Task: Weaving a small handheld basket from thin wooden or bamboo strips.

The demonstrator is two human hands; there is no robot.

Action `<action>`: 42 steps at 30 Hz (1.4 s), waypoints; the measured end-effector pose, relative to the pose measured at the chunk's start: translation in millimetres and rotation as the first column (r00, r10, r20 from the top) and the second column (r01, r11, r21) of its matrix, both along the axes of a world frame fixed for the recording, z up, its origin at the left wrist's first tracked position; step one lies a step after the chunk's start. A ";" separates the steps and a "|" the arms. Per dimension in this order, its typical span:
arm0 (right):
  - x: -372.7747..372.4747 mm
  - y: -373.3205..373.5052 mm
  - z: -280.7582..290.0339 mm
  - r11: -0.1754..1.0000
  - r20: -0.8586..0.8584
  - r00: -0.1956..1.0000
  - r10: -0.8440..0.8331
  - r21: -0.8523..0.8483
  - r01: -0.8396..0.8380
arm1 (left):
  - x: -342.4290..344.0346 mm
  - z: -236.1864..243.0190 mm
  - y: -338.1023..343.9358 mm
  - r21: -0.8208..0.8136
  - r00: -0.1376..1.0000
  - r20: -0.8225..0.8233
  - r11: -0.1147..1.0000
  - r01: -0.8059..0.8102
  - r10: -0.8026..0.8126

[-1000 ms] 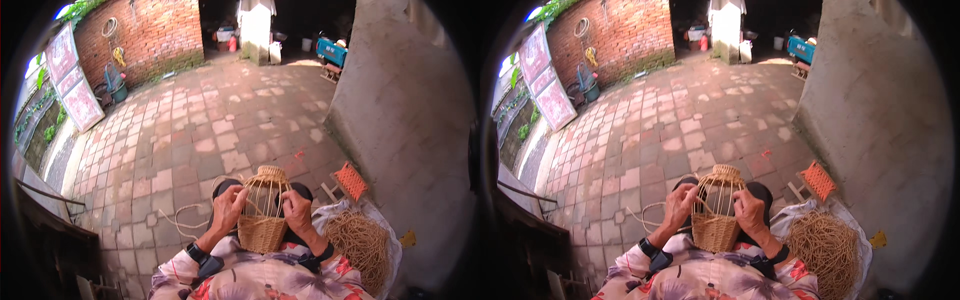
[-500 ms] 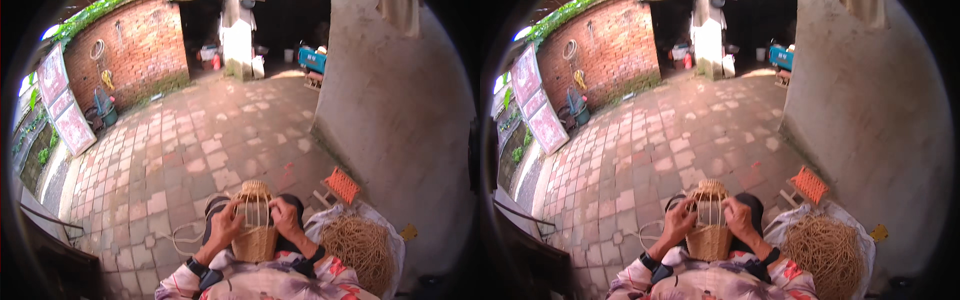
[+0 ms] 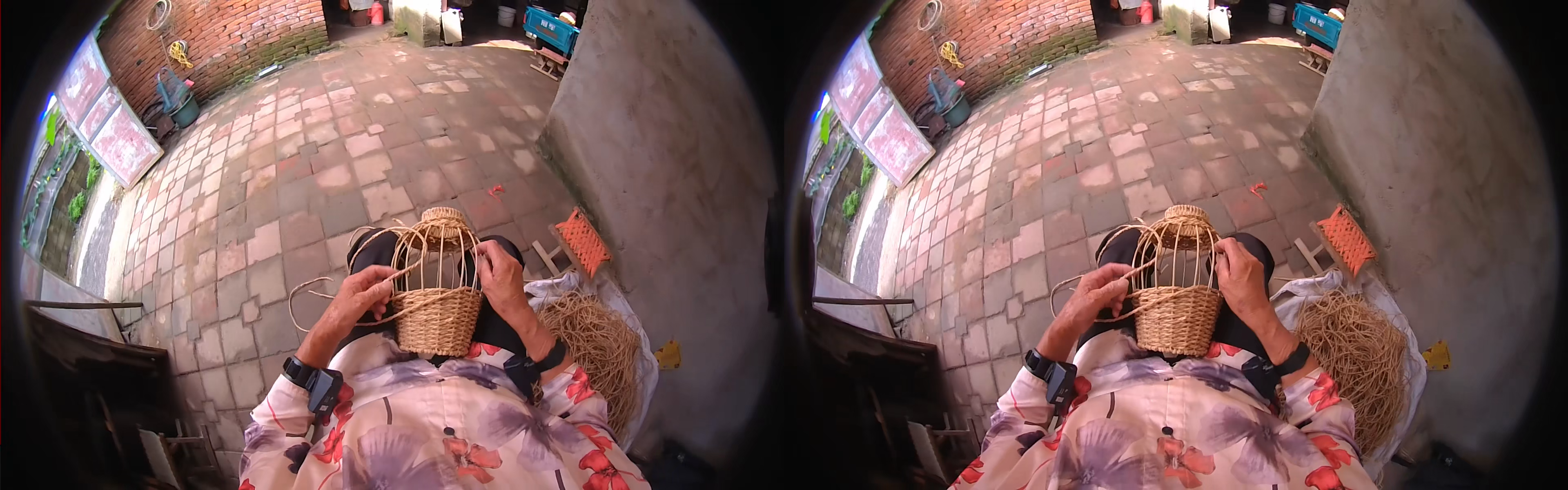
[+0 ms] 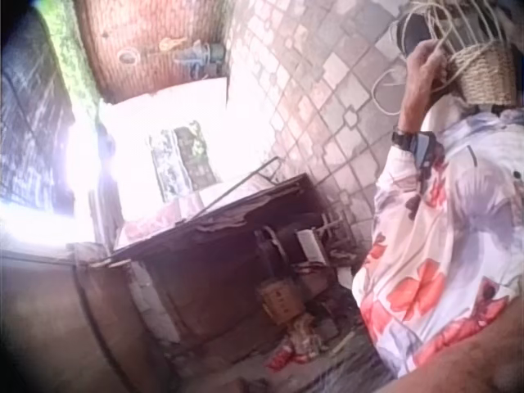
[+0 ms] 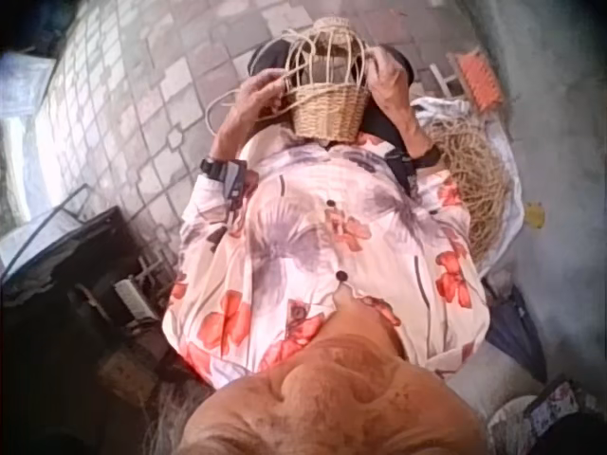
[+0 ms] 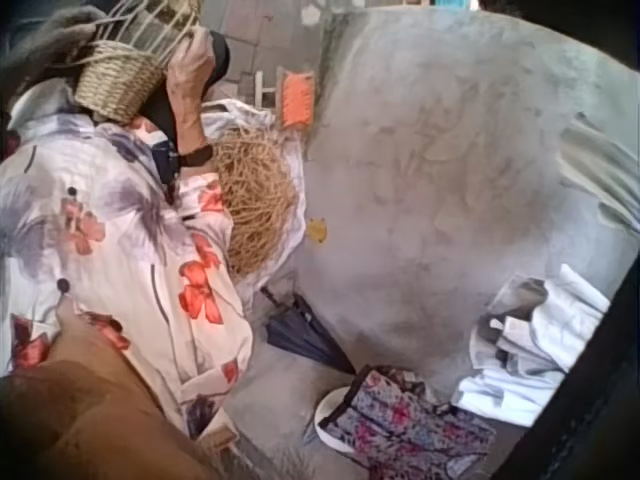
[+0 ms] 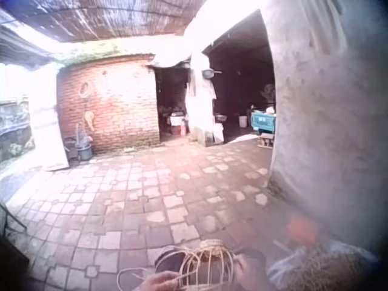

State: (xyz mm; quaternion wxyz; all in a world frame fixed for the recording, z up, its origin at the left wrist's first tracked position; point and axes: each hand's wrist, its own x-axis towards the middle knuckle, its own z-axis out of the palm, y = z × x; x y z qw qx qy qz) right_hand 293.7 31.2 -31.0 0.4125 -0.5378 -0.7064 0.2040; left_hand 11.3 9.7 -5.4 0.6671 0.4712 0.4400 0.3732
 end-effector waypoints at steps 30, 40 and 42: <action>-17.1 -12.7 16.1 1.000 -0.186 0.982 -0.014 0.005 0.016 | 25.5 -5.6 2.8 0.070 0.978 0.018 0.975 -0.211 0.210; -11.7 -10.6 13.8 0.997 -0.125 0.992 -0.027 0.069 0.036 | -220.4 -92.4 -5.9 0.065 0.480 -0.741 0.762 -0.645 0.470; -13.5 -11.4 15.1 0.998 -0.146 0.989 -0.032 0.043 0.038 | -229.2 -77.5 -11.1 -0.152 0.601 -0.761 0.833 -0.532 0.245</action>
